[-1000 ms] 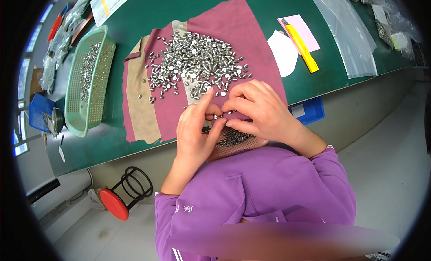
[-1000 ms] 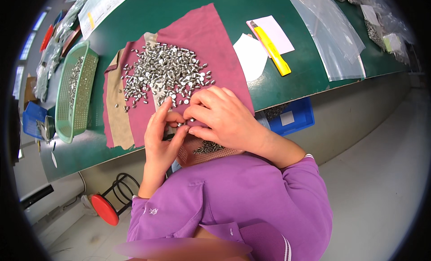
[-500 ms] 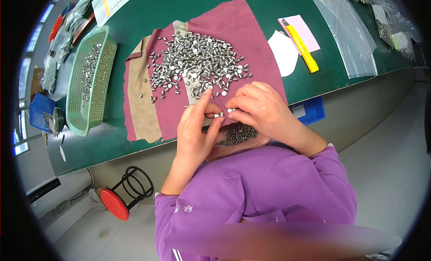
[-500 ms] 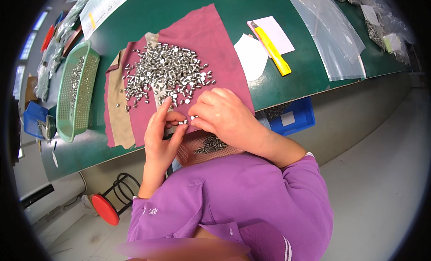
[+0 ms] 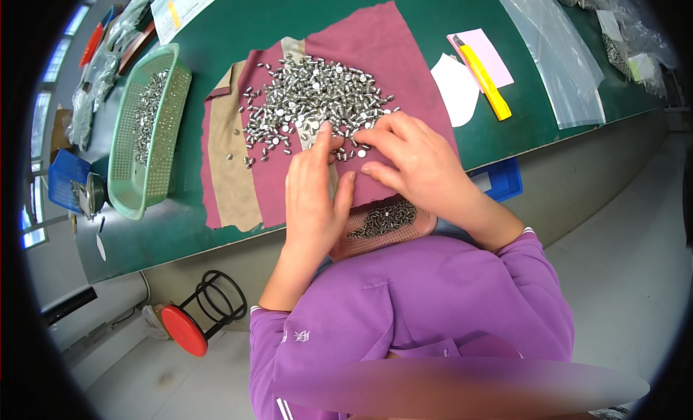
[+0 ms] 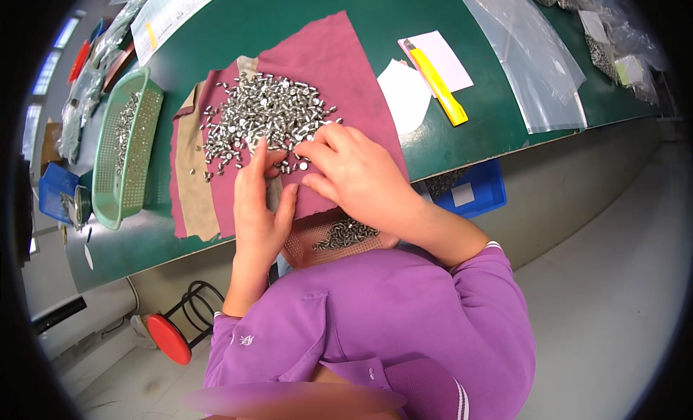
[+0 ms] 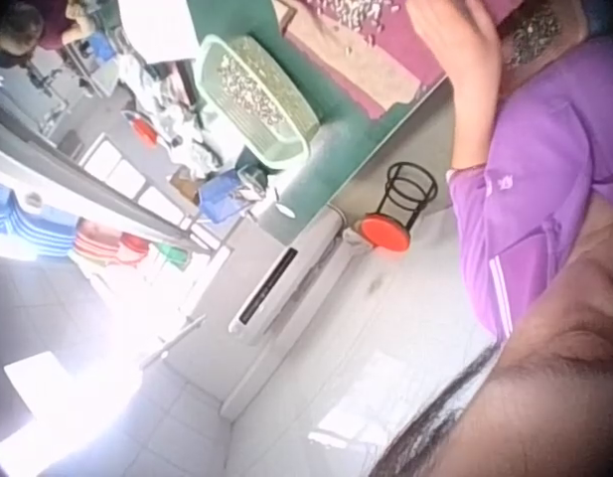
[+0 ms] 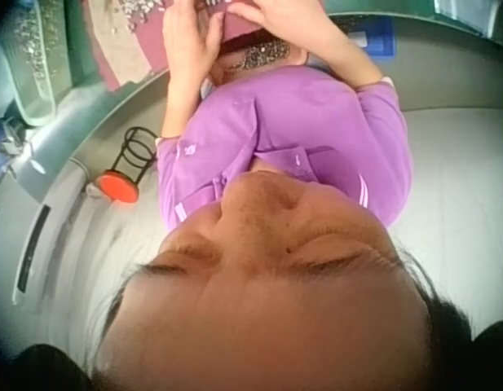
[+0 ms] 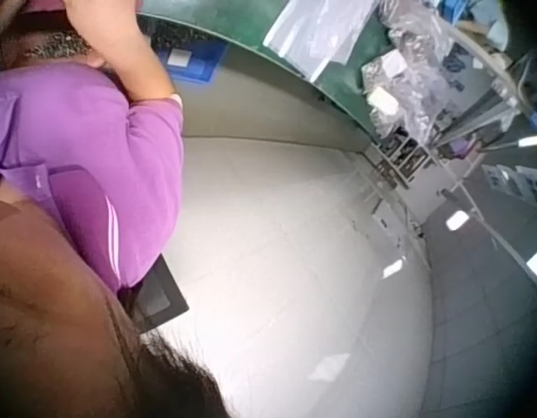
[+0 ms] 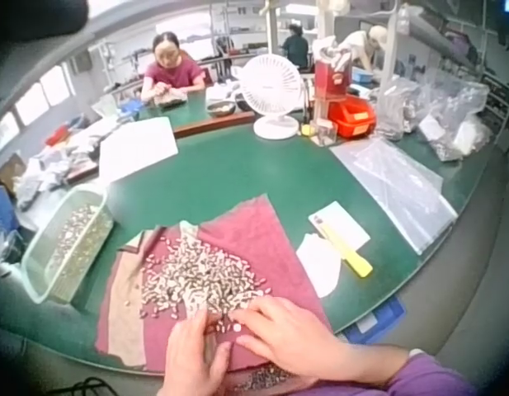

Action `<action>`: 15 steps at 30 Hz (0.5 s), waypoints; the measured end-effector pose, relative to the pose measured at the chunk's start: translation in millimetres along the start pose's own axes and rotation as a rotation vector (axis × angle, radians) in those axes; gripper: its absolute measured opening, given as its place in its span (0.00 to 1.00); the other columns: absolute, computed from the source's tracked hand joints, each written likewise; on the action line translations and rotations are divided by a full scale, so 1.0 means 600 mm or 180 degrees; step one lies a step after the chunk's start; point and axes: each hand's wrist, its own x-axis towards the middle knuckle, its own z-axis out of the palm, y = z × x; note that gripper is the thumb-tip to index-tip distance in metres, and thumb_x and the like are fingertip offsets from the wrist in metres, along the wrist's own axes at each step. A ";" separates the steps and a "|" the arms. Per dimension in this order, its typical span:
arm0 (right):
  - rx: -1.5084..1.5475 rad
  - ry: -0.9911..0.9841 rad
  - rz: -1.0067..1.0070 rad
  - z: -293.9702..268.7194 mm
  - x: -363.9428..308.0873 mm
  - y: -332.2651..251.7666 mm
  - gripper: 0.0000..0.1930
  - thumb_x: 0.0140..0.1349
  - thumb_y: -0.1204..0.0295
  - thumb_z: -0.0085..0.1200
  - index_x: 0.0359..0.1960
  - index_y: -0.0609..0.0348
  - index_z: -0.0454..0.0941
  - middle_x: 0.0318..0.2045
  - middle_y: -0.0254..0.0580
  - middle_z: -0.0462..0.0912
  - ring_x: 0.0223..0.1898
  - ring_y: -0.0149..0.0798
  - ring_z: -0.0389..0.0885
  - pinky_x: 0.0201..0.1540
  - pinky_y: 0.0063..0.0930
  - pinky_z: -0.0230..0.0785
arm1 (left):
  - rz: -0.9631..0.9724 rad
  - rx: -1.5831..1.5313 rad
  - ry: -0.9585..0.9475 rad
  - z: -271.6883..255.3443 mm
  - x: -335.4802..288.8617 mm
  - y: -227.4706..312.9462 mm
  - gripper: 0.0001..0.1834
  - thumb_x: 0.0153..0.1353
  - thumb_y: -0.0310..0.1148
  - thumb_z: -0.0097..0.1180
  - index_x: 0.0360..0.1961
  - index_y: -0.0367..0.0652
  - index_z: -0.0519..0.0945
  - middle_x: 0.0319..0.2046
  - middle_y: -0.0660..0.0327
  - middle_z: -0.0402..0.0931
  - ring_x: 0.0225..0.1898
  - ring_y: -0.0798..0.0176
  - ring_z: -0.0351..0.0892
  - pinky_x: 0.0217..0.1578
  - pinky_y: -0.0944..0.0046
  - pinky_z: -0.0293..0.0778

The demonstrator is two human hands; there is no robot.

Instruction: The person sorts small metal pins by hand, placing them into a small container from a green plastic tray.

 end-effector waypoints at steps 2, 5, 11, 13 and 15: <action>-0.0024 0.0101 -0.0122 0.009 0.003 -0.003 0.17 0.55 0.70 0.64 0.46 0.56 0.78 0.41 0.42 0.74 0.44 0.47 0.77 0.46 0.40 0.73 | 0.0275 0.0229 0.0056 0.004 0.005 -0.003 0.44 0.49 0.18 0.66 0.69 0.38 0.64 0.47 0.56 0.78 0.43 0.56 0.76 0.47 0.57 0.73; 0.0111 0.0004 -0.0147 0.009 0.003 0.002 0.15 0.54 0.71 0.64 0.44 0.55 0.79 0.40 0.41 0.75 0.44 0.46 0.77 0.46 0.40 0.72 | 0.0154 -0.0091 -0.0029 0.002 0.004 -0.008 0.43 0.49 0.18 0.66 0.68 0.38 0.66 0.45 0.56 0.78 0.43 0.55 0.76 0.47 0.56 0.73; 0.0313 -0.0063 -0.0112 -0.006 -0.015 0.009 0.12 0.51 0.71 0.65 0.39 0.53 0.82 0.37 0.38 0.75 0.40 0.44 0.77 0.42 0.36 0.72 | 0.0101 -0.0376 -0.0395 -0.010 -0.012 -0.004 0.43 0.47 0.16 0.66 0.68 0.39 0.67 0.40 0.59 0.79 0.41 0.59 0.76 0.46 0.61 0.74; 0.0420 -0.0014 -0.0012 -0.009 -0.016 0.004 0.11 0.51 0.72 0.66 0.37 0.54 0.82 0.36 0.38 0.74 0.39 0.43 0.76 0.40 0.36 0.71 | 0.0042 -0.0467 -0.0216 -0.009 -0.014 -0.001 0.42 0.47 0.16 0.66 0.67 0.39 0.68 0.39 0.60 0.79 0.41 0.60 0.76 0.44 0.62 0.74; 0.0392 -0.0027 -0.0010 -0.007 -0.014 0.001 0.10 0.52 0.72 0.66 0.37 0.54 0.82 0.35 0.38 0.74 0.38 0.43 0.76 0.40 0.37 0.71 | 0.0074 -0.0431 -0.0172 -0.004 -0.012 0.000 0.42 0.47 0.16 0.67 0.66 0.40 0.69 0.39 0.60 0.79 0.40 0.61 0.76 0.44 0.63 0.74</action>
